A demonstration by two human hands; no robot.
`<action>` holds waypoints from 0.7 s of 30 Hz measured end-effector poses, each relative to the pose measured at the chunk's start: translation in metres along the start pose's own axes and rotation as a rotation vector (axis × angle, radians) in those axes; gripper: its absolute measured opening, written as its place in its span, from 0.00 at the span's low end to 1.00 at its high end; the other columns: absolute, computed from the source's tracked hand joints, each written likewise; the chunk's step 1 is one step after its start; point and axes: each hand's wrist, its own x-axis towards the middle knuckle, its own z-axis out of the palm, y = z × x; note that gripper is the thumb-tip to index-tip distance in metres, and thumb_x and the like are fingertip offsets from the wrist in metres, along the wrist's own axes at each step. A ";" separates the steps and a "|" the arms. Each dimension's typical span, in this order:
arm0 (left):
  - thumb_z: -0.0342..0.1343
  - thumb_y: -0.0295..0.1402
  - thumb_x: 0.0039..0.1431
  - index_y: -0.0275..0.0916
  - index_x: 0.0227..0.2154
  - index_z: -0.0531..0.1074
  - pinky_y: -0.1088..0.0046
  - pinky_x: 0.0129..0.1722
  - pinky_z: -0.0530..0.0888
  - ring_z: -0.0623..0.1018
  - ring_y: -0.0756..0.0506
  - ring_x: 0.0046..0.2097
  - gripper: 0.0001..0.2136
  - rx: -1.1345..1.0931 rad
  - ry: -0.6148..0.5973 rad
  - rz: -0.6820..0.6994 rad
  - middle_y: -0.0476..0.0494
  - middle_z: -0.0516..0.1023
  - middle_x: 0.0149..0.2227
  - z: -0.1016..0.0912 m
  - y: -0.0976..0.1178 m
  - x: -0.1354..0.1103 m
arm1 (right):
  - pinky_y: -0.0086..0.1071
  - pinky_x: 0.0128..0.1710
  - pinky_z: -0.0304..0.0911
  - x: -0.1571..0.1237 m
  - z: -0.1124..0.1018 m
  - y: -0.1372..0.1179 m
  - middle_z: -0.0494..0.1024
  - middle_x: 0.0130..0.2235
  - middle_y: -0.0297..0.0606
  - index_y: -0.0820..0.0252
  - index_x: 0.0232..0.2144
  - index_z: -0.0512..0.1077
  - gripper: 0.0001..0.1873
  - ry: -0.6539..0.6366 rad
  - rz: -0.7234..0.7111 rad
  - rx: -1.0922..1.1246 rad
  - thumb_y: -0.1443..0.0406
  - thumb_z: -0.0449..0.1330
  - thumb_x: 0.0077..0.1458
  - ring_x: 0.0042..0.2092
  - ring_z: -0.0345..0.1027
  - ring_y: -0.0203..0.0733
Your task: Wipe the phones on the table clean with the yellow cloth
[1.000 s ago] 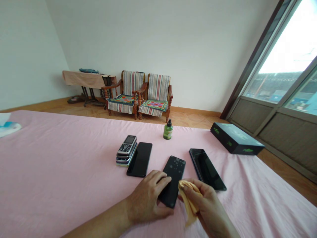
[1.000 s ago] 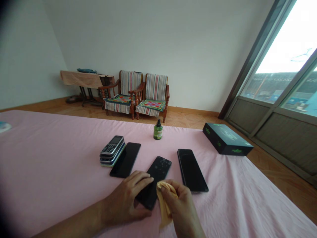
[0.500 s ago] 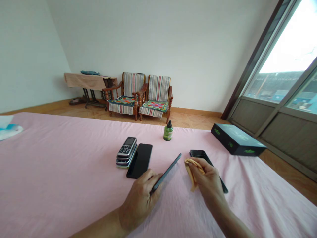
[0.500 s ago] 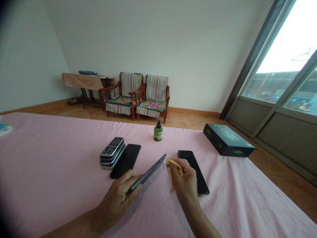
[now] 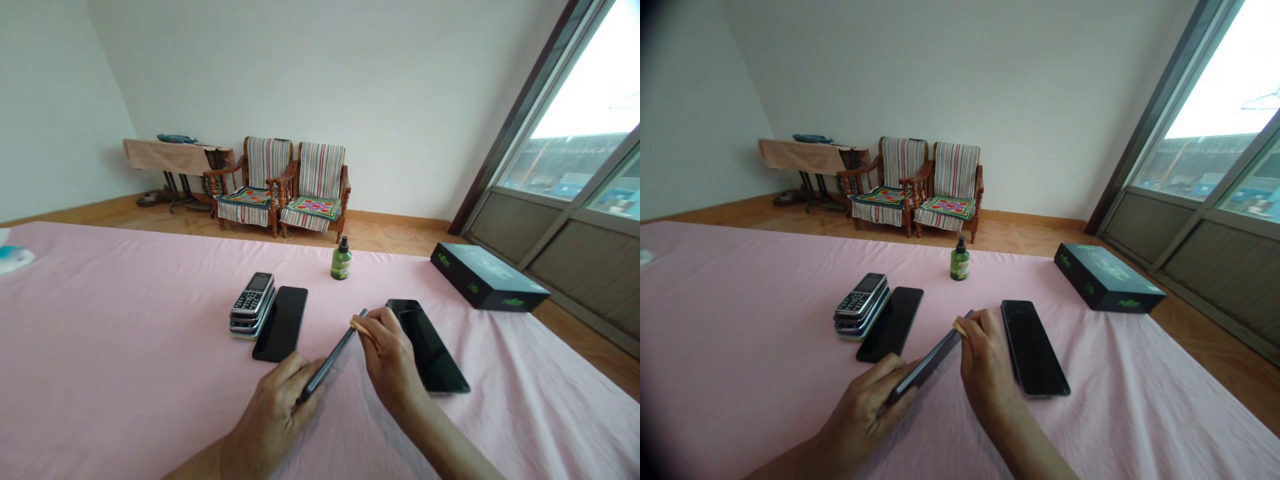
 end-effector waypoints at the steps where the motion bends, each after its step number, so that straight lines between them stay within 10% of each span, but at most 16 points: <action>1: 0.49 0.31 0.67 0.42 0.53 0.70 0.75 0.38 0.75 0.76 0.47 0.36 0.14 -0.007 -0.002 -0.003 0.45 0.71 0.35 0.000 0.000 0.000 | 0.33 0.34 0.66 -0.004 0.001 -0.005 0.69 0.34 0.39 0.60 0.40 0.76 0.13 -0.011 -0.024 0.010 0.71 0.52 0.60 0.35 0.67 0.40; 13: 0.48 0.44 0.67 0.40 0.42 0.75 0.72 0.35 0.71 0.74 0.44 0.36 0.16 -0.143 0.006 -0.014 0.44 0.73 0.34 -0.002 -0.003 0.001 | 0.30 0.30 0.68 -0.042 0.021 -0.069 0.70 0.34 0.41 0.58 0.40 0.74 0.16 -0.138 -0.143 0.242 0.76 0.50 0.58 0.35 0.68 0.40; 21: 0.51 0.32 0.67 0.41 0.53 0.71 0.72 0.41 0.73 0.75 0.45 0.40 0.14 -0.106 -0.072 -0.027 0.43 0.72 0.38 -0.006 -0.005 0.004 | 0.32 0.33 0.66 -0.008 -0.014 -0.014 0.70 0.36 0.40 0.60 0.38 0.76 0.12 0.080 0.030 -0.042 0.72 0.53 0.58 0.36 0.68 0.41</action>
